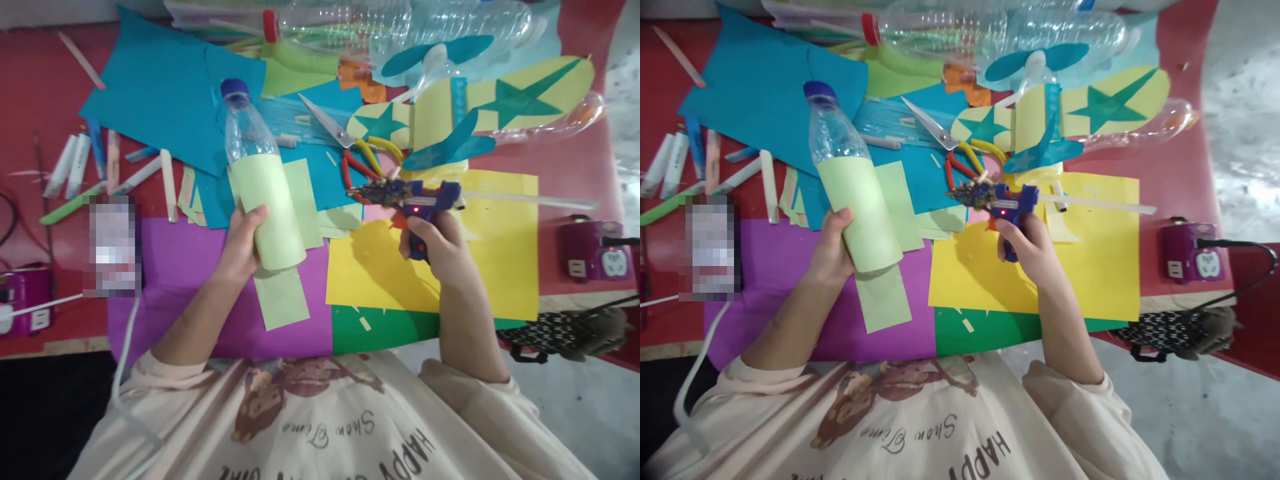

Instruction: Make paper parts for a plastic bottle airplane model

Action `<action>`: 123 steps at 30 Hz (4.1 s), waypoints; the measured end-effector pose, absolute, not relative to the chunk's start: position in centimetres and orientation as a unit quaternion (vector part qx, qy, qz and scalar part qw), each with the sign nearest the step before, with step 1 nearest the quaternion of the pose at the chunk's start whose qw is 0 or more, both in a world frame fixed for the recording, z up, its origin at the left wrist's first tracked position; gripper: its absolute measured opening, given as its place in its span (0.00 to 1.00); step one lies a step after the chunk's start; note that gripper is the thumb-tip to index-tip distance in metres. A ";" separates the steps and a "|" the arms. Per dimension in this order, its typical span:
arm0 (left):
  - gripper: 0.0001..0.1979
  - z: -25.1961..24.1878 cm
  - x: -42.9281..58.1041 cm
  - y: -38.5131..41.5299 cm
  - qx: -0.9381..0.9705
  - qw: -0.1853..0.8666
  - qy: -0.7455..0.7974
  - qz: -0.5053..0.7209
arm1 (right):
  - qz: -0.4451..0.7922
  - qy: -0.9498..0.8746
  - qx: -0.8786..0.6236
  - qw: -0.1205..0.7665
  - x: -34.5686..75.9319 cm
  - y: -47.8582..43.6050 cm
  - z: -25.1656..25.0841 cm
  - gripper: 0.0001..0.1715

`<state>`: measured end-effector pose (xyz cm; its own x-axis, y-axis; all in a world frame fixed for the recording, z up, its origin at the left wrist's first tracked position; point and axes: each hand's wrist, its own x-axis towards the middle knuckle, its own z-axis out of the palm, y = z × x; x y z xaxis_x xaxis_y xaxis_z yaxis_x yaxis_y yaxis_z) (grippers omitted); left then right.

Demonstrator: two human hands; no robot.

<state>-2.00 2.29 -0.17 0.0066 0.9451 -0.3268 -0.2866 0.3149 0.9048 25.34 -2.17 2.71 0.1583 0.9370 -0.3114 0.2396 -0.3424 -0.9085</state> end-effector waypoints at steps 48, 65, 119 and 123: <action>0.26 -0.3 -1.1 1.5 0.302 0.762 0.431 0.377 | 0.496 -0.695 -0.406 0.326 18.2 -0.2 -2.4 0.31; 0.36 -0.1 -1.2 1.3 0.261 0.832 0.380 0.309 | 0.322 -0.797 -0.308 0.407 18.5 -0.6 -2.1 0.27; 0.30 -0.6 -1.3 1.7 0.269 0.764 0.436 0.392 | 0.396 -0.752 -0.305 0.429 17.9 -2.6 -1.4 0.32; 0.29 -0.5 -1.6 2.0 0.264 0.734 0.470 0.413 | 0.387 -0.765 -0.303 0.416 17.8 -2.7 -1.2 0.33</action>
